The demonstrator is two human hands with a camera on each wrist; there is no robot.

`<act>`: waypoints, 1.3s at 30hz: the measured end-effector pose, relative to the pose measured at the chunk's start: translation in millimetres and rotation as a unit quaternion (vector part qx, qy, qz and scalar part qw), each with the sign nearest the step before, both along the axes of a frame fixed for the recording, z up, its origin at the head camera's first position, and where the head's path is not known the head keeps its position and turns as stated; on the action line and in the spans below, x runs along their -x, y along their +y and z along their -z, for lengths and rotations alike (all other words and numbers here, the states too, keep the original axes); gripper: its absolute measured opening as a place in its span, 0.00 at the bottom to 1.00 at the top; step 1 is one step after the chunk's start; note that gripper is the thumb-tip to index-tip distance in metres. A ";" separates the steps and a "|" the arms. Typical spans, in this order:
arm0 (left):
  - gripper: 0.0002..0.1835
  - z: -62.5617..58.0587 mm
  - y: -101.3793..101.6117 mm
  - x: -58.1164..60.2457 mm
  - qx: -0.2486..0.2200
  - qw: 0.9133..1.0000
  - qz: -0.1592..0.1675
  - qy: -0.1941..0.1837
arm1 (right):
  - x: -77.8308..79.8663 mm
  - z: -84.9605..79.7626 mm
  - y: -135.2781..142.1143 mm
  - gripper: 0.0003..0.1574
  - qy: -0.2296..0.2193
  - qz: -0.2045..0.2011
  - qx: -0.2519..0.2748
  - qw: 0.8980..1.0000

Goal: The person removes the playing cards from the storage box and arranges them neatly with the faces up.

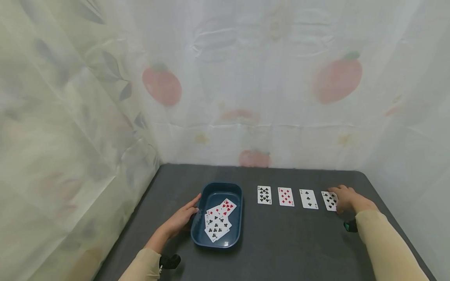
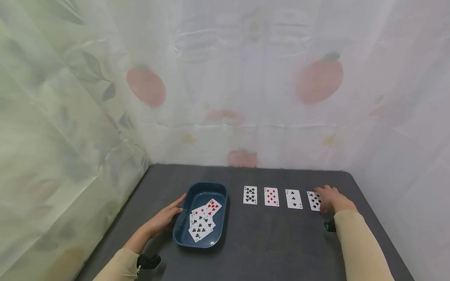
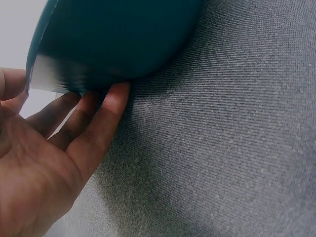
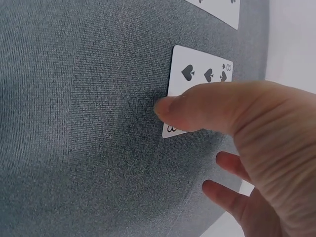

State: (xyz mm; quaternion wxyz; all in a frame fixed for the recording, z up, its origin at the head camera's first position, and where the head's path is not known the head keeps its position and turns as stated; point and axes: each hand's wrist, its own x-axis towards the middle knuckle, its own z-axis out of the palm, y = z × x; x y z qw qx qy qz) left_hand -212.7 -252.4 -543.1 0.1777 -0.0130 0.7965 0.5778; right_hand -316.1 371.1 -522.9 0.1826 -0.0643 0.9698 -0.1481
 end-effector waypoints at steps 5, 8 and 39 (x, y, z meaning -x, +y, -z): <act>0.33 -0.3 1.0 0.1 0.002 1.000 -0.004 0.002 | -2.4 -3.7 -3.2 0.54 0.034 -0.017 0.003 0.999; 0.33 -1.1 0.8 0.7 0.004 1.000 -0.003 0.000 | -5.4 -8.8 -9.3 0.51 0.065 -0.038 0.009 0.997; 0.33 -0.5 4.3 1.5 -0.003 1.000 -0.010 -0.003 | -37.4 -39.7 -233.5 0.47 0.241 -0.334 0.064 0.909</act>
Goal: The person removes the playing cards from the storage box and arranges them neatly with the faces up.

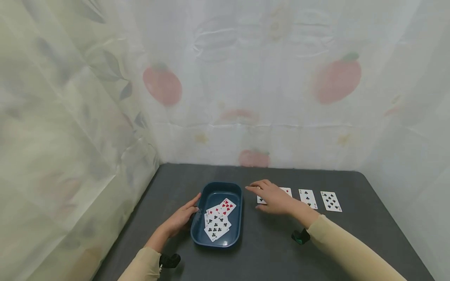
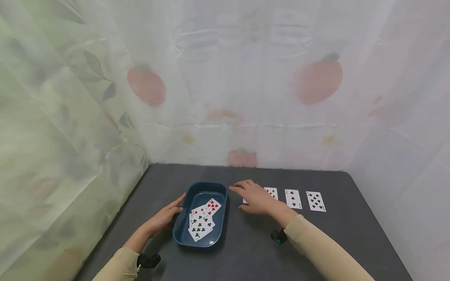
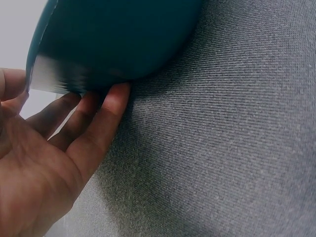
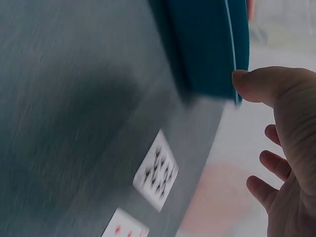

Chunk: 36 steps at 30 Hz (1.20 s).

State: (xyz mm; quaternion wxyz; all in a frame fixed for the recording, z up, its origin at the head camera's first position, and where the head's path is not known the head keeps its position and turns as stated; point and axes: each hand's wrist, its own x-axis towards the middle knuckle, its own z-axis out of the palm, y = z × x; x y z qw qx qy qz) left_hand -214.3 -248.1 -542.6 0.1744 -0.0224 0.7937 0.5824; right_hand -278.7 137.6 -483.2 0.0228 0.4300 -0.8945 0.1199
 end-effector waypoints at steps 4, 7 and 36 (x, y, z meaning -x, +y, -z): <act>0.33 -0.7 1.1 0.1 -0.003 1.000 -0.001 0.000 | -10.4 -0.6 -26.3 0.46 0.005 -0.043 -0.010 0.999; 0.33 -0.9 0.9 0.2 -0.003 1.000 -0.002 0.000 | -17.6 1.7 -47.0 0.45 0.012 -0.071 -0.024 0.997; 0.33 -4.3 -2.9 -0.3 0.001 1.000 0.017 0.005 | -49.3 25.0 -141.9 0.35 -0.055 -0.130 -0.228 0.963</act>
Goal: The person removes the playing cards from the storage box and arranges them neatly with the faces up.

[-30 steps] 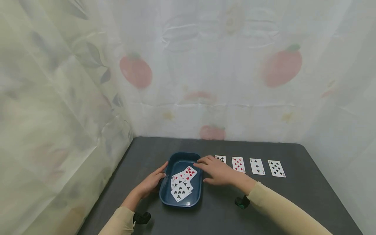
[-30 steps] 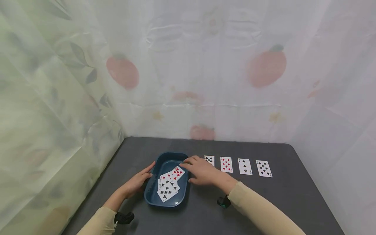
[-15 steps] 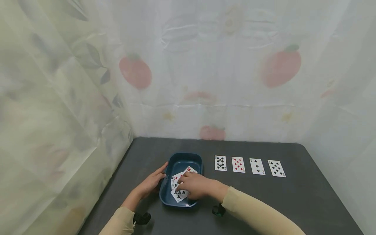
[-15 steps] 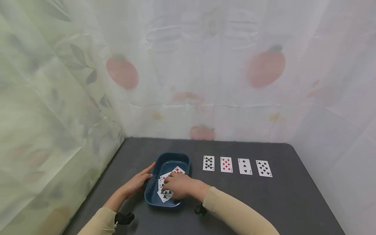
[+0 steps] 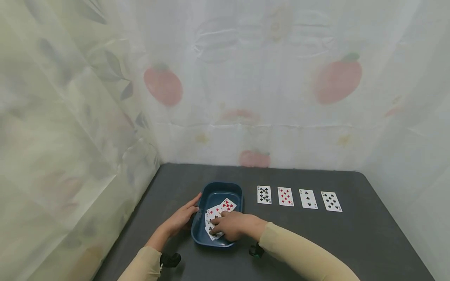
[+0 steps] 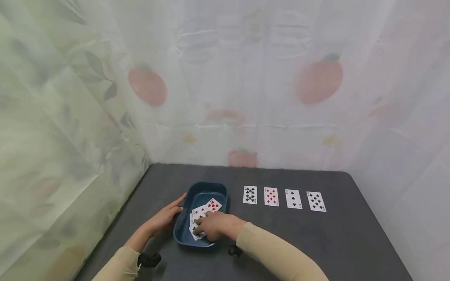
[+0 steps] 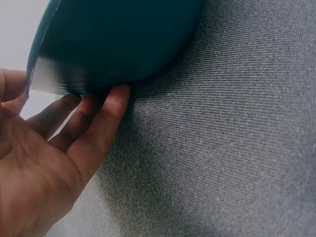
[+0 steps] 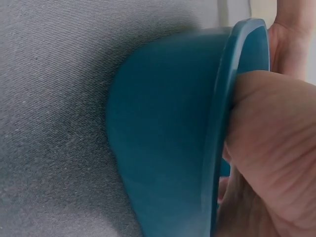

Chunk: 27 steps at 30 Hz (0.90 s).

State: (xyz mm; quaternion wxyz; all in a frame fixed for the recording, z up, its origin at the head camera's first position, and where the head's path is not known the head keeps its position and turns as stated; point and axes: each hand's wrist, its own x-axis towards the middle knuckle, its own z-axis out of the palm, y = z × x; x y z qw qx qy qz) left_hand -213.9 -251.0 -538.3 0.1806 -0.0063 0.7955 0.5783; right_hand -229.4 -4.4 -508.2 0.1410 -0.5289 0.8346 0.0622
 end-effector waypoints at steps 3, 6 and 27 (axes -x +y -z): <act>0.33 1.7 -0.4 0.1 0.000 1.000 0.002 0.003 | -1.2 -0.4 -1.5 0.36 0.003 0.023 -0.016 1.000; 0.33 3.1 -0.6 0.0 0.002 1.000 0.003 0.005 | -1.6 1.3 -3.0 0.36 0.019 0.044 -0.028 0.998; 0.32 14.1 -0.4 0.8 0.013 1.000 -0.002 0.020 | 11.4 9.7 1.2 0.40 0.084 0.028 0.001 0.996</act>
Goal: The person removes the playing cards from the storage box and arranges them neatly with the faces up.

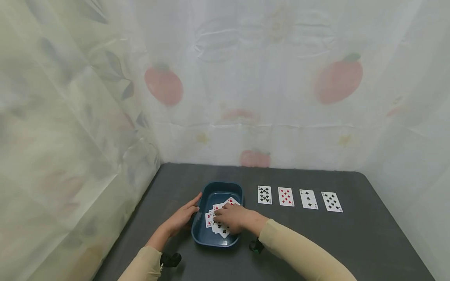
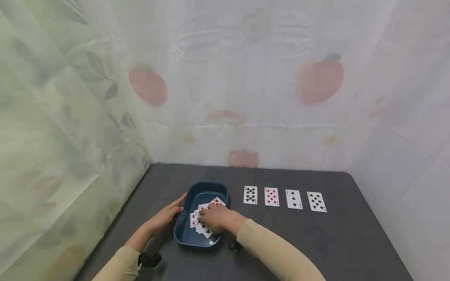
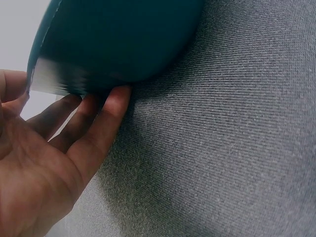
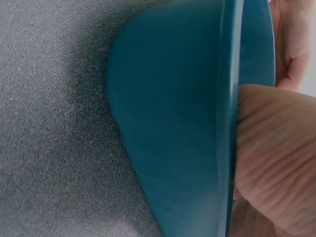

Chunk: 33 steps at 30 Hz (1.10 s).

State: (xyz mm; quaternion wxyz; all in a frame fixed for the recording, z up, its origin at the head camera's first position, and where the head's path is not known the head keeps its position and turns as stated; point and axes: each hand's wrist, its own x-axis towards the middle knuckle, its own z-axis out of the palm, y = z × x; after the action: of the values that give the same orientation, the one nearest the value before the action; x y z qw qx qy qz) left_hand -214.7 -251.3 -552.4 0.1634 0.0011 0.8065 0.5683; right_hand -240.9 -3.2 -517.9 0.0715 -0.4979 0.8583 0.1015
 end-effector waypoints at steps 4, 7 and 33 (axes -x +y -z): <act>0.33 -0.7 0.7 -0.7 0.000 1.000 -0.002 -0.003 | 0.0 1.3 -0.5 0.39 0.001 0.001 -0.003 1.000; 0.33 -1.7 1.3 -1.3 -0.001 1.000 -0.001 -0.004 | 0.8 3.2 -1.6 0.41 -0.006 0.014 0.012 1.000; 0.33 -0.5 1.2 -1.1 -0.005 1.000 -0.003 0.005 | 15.6 4.2 -13.5 0.56 -0.046 0.096 0.025 0.994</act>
State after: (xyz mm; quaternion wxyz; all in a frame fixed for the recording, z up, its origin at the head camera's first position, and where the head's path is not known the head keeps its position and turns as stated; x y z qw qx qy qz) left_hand -213.6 -250.2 -551.9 0.1576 0.0021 0.8045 0.5727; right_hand -256.4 -16.7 -522.1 0.1081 -0.4187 0.9003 0.0493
